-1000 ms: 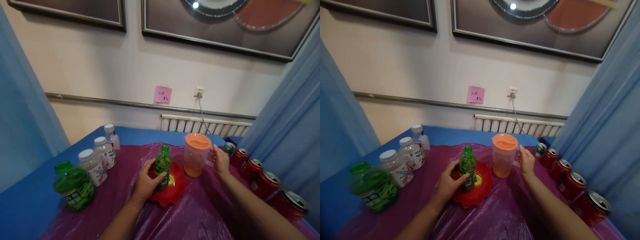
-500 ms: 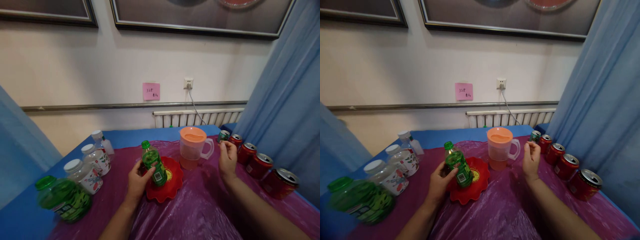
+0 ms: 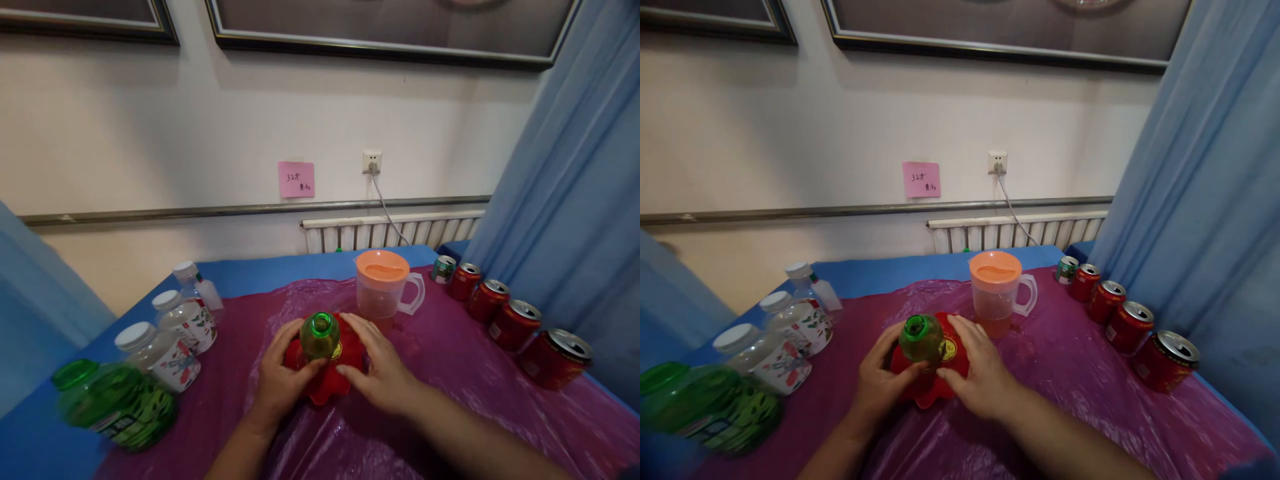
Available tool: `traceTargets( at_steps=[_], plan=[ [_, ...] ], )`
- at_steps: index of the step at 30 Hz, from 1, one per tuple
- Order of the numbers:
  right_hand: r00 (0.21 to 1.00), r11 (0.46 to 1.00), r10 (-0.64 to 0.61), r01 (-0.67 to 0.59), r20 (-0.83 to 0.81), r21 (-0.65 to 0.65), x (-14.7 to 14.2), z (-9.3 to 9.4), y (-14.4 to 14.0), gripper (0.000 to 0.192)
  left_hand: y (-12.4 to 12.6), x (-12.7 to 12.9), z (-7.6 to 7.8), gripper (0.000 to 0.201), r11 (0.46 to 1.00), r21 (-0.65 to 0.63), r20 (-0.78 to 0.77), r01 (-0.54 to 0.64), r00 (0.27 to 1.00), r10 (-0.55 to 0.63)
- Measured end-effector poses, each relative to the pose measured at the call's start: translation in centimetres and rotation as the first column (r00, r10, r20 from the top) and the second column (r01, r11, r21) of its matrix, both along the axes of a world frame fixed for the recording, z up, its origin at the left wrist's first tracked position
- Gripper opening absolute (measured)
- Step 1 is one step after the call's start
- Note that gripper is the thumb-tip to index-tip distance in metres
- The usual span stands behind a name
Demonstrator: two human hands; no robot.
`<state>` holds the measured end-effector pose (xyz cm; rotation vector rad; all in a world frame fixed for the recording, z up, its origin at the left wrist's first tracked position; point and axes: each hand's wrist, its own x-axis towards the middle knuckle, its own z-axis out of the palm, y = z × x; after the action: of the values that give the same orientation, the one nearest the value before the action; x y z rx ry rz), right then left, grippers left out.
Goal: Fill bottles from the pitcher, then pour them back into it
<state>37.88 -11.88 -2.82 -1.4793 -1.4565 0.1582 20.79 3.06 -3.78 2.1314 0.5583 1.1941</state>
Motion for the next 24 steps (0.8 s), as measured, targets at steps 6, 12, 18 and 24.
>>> traceTargets(
  at_steps=[6,12,18,24],
  plan=[
    [0.99,0.991,0.136,-0.136,0.02,0.008,0.0,0.7,2.3,0.084,-0.4,-0.3,0.2,0.056,0.995,0.068,0.03,0.079,0.996,-0.081],
    [0.983,0.983,0.18,-0.179,-0.039,0.028,-0.4,0.9,2.7,0.075,-0.9,-0.2,0.7,0.06,0.996,-0.019,0.034,0.088,0.996,-0.087],
    [0.976,0.995,0.079,-0.088,-0.204,-0.039,-0.8,1.7,2.8,0.064,-0.6,0.0,0.3,0.068,0.972,-0.204,0.064,0.117,0.992,-0.106],
    [0.968,0.996,0.044,-0.061,-0.249,-0.06,-1.3,1.4,2.3,0.063,-1.1,0.1,0.8,0.066,0.933,-0.294,0.088,0.209,0.978,-0.192]
  ],
)
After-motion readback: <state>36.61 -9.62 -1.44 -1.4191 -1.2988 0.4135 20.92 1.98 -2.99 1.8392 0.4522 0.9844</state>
